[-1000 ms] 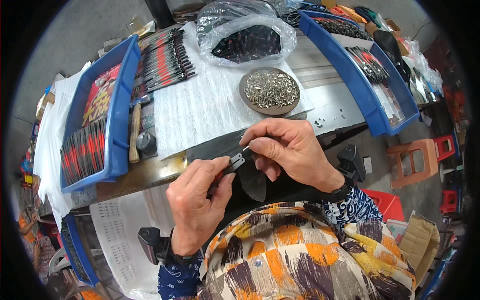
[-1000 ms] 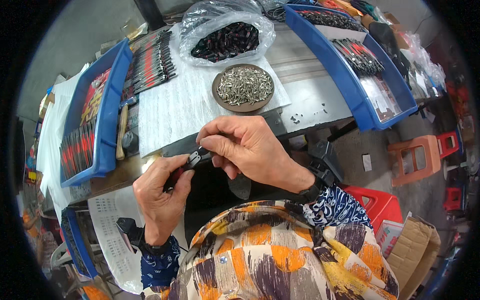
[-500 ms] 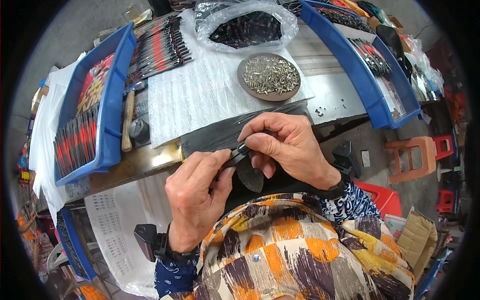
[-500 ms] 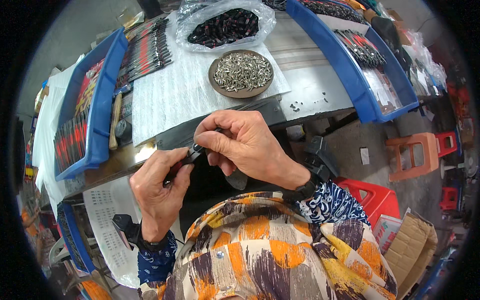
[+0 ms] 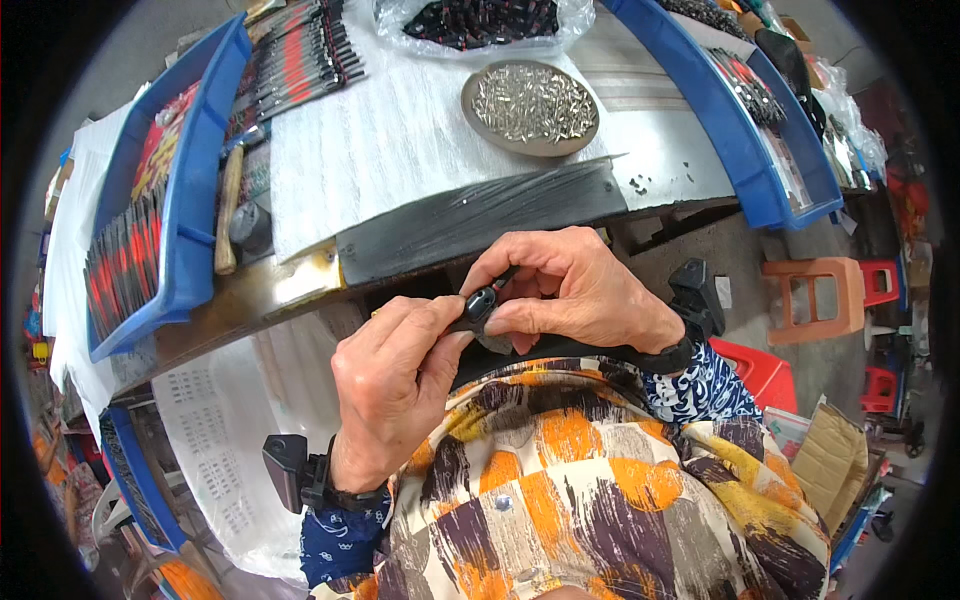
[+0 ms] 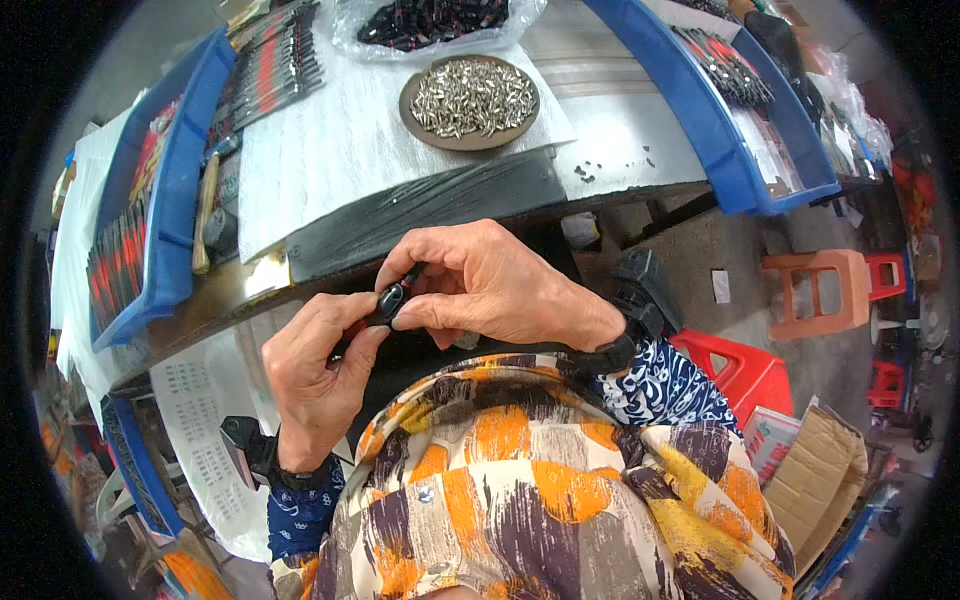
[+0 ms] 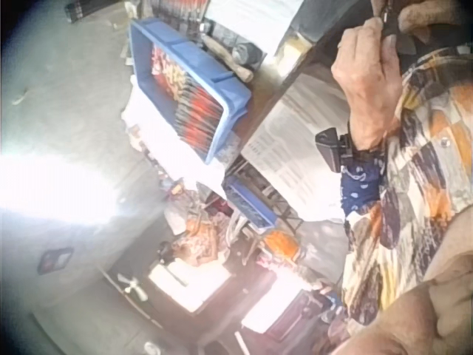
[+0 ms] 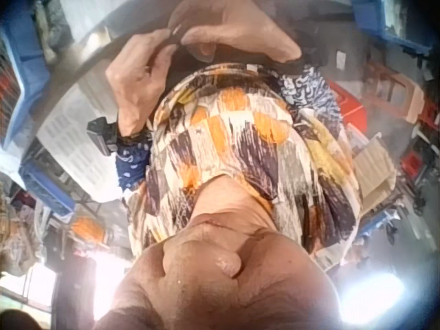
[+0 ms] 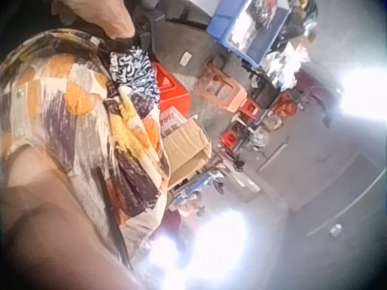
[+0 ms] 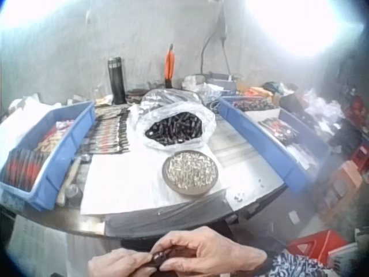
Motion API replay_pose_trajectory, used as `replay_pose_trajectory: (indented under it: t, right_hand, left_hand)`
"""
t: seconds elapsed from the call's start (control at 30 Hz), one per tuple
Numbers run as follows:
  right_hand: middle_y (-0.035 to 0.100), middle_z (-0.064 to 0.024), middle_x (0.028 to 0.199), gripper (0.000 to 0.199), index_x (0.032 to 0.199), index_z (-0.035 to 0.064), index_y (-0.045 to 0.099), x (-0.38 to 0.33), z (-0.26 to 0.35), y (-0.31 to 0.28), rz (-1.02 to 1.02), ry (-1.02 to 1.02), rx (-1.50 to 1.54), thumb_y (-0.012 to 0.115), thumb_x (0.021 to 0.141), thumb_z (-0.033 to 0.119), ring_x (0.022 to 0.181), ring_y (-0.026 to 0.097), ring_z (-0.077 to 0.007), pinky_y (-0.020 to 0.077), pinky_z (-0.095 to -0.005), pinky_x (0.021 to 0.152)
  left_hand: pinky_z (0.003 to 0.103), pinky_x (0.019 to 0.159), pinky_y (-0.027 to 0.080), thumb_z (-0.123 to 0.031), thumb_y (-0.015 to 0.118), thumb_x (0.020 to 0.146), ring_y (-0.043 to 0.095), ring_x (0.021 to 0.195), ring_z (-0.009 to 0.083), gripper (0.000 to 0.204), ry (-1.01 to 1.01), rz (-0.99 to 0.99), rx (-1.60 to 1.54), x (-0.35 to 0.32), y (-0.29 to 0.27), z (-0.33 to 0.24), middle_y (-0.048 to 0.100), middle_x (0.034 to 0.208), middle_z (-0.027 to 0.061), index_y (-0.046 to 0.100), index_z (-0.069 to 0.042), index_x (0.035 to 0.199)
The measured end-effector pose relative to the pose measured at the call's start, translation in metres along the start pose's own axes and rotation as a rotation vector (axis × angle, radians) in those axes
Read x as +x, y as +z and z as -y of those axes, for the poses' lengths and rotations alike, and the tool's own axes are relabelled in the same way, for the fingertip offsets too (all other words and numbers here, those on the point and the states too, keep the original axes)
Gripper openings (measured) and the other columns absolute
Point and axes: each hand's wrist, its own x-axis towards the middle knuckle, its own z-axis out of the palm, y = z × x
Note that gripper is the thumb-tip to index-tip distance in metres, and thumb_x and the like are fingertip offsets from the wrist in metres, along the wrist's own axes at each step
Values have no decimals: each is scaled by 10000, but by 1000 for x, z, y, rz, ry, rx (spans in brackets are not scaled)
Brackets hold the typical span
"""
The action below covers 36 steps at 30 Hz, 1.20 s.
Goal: The person assembles small pencil-like components by inserting metal pins into black plastic bodies and securing them with a red ring. They repeatedly pick parts from trays and a bowl, insert the pins, and place finished units into a blue bin. A hammer is used once to tap a pin into place.
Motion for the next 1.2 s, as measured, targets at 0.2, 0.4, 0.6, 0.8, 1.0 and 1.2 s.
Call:
replay_pose_trajectory:
  t: [0.2,0.4,0.6,0.8,1.0,1.2]
  right_hand:
    - [672,-80,764,205,1036,-41,608,-6,-17,-1,34,-215,-255,681,880,71,639,645,-114,510,-235,555]
    - [683,-105,853,207,1028,-56,636,-18,-31,6,-18,-132,-232,694,873,68,683,676,-131,549,-247,602]
    - [689,-115,904,242,1070,-58,631,-28,-38,13,-52,-124,-246,695,871,64,738,693,-149,571,-254,640]
    - [673,-122,869,227,1025,-28,644,-35,-45,11,-42,-256,-389,713,834,74,723,672,-209,527,-289,605]
    - [653,-111,819,192,984,-12,652,-38,-53,11,-65,-296,-412,712,833,92,687,648,-215,497,-301,567]
    - [669,-112,830,185,976,-12,654,-45,-54,11,-36,-220,-411,709,840,101,698,665,-216,515,-291,579]
  left_hand:
    - [334,595,510,51,718,740,643,685,298,238,-44,42,-44,-14,8,4,643,820,150,657,24,968]
    - [309,559,505,45,737,731,628,647,244,240,-93,73,-38,-23,14,7,650,821,136,661,16,957]
    - [292,543,513,6,775,721,631,632,211,249,-77,42,-8,-32,23,11,667,814,106,670,-5,947]
    - [296,565,519,1,782,713,645,654,222,237,-114,64,-44,-40,28,9,673,808,105,672,-13,923]
    - [310,586,524,9,780,709,646,665,242,228,-130,67,-67,-45,33,10,666,798,110,669,-11,907]
    - [320,595,523,15,771,709,646,669,252,220,-88,47,-66,-50,39,12,659,791,112,666,-1,901]
